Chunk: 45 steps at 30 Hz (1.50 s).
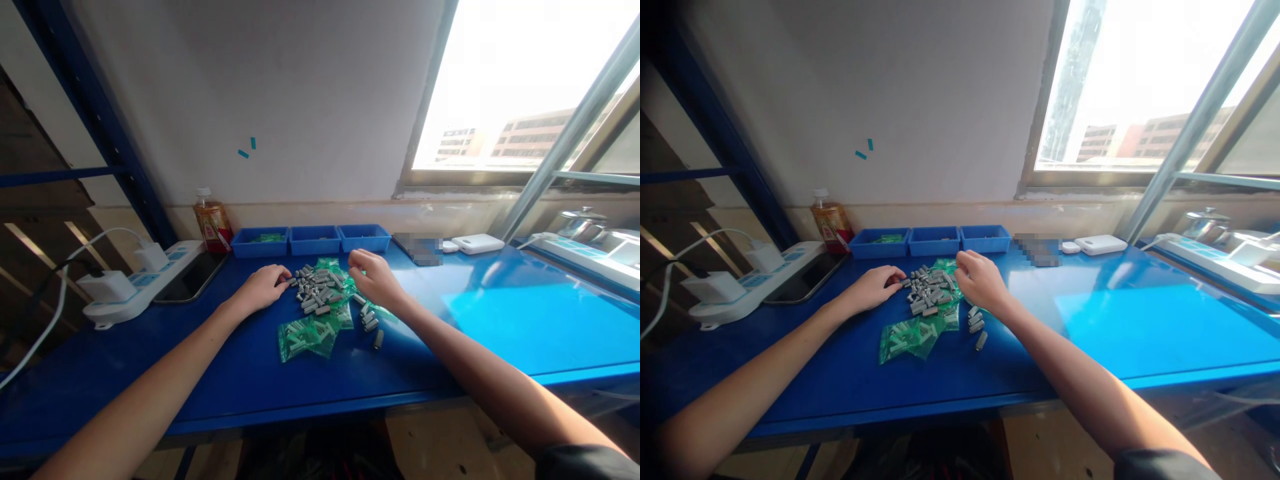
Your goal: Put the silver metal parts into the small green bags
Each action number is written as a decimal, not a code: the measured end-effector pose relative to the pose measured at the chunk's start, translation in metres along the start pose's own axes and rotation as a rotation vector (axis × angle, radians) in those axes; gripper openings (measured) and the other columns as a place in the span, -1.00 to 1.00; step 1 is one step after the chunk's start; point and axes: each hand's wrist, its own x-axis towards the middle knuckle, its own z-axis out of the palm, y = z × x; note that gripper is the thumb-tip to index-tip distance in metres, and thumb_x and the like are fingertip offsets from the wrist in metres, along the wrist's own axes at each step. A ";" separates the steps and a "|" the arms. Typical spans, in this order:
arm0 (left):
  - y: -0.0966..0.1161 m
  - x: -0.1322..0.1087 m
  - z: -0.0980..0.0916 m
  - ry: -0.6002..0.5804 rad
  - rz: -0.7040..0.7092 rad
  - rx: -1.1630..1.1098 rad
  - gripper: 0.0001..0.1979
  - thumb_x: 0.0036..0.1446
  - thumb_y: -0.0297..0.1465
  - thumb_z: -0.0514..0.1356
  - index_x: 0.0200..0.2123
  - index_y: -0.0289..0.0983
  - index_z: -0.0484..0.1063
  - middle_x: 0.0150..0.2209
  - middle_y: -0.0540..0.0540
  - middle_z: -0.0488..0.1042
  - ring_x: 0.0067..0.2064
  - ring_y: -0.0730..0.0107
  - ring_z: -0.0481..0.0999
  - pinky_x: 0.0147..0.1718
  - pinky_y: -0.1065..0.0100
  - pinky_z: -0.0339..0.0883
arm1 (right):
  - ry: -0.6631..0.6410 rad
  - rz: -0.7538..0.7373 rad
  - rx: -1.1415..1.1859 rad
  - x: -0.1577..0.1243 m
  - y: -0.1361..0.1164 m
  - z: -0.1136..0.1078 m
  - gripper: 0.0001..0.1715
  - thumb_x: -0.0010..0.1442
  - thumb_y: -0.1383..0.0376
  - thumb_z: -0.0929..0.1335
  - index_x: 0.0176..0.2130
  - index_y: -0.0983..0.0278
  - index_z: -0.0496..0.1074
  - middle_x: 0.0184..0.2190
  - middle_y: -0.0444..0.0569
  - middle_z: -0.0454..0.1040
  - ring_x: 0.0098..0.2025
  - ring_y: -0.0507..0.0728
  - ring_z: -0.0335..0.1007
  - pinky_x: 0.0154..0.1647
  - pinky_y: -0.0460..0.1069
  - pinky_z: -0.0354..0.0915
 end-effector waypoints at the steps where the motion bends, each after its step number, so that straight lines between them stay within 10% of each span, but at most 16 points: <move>1: -0.001 0.001 -0.001 0.018 -0.002 0.004 -0.77 -0.01 -0.30 0.13 -0.27 -0.24 0.46 -0.31 -0.14 0.52 -0.26 0.20 0.49 -0.28 0.29 0.33 | -0.030 -0.017 0.005 -0.001 -0.001 0.003 -0.86 0.03 0.40 0.18 -0.54 0.24 0.14 -0.53 -0.15 0.20 -0.48 0.03 0.11 -0.40 -0.08 0.05; 11: 0.053 -0.017 -0.010 0.221 0.190 -0.244 -0.85 0.13 -0.33 0.09 -0.25 -0.25 0.37 -0.23 -0.10 0.44 -0.21 0.32 0.46 -0.19 0.32 0.36 | -0.200 -0.093 0.075 -0.009 -0.016 0.006 -0.74 0.14 0.37 0.26 -0.12 0.25 0.31 -0.35 -0.10 0.41 -0.35 0.05 0.30 -0.33 -0.09 0.15; 16: 0.083 -0.032 -0.010 0.136 0.215 -0.433 -0.88 0.13 -0.34 0.14 -0.26 -0.24 0.35 -0.26 -0.07 0.47 -0.22 0.33 0.48 -0.17 0.33 0.37 | -0.290 -0.150 0.195 -0.013 -0.029 0.009 -0.85 0.23 0.24 0.27 -0.27 0.28 0.37 -0.44 -0.11 0.40 -0.40 0.01 0.28 -0.36 -0.11 0.14; 30: 0.094 -0.035 -0.003 0.148 -0.022 -0.819 -0.84 0.05 -0.33 0.19 -0.33 -0.29 0.35 -0.40 0.00 0.40 -0.39 0.47 0.40 -0.41 0.46 0.30 | -0.306 -0.171 0.139 -0.014 -0.039 0.015 -0.69 0.26 0.30 0.20 -0.51 0.26 0.08 -0.55 -0.17 0.18 -0.48 -0.02 0.06 -0.43 -0.11 -0.03; 39: 0.100 -0.039 -0.008 0.248 0.059 -0.702 -0.78 0.10 -0.33 0.16 -0.17 -0.26 0.38 -0.23 -0.07 0.46 -0.20 0.36 0.45 -0.24 0.39 0.33 | -0.240 -0.167 0.077 -0.013 -0.042 0.010 -0.74 0.27 0.27 0.20 -0.46 0.27 0.20 -0.49 -0.12 0.33 -0.45 0.00 0.19 -0.42 -0.10 0.01; 45: 0.086 -0.033 -0.009 0.051 -0.040 -0.602 -0.67 0.12 -0.13 0.13 -0.31 -0.31 0.44 -0.43 -0.05 0.48 -0.38 0.34 0.45 -0.38 0.38 0.30 | -0.139 -0.195 -0.233 -0.017 -0.038 0.011 -0.78 0.19 0.18 0.30 -0.41 0.27 0.29 -0.47 -0.10 0.41 -0.40 0.05 0.28 -0.40 -0.05 -0.02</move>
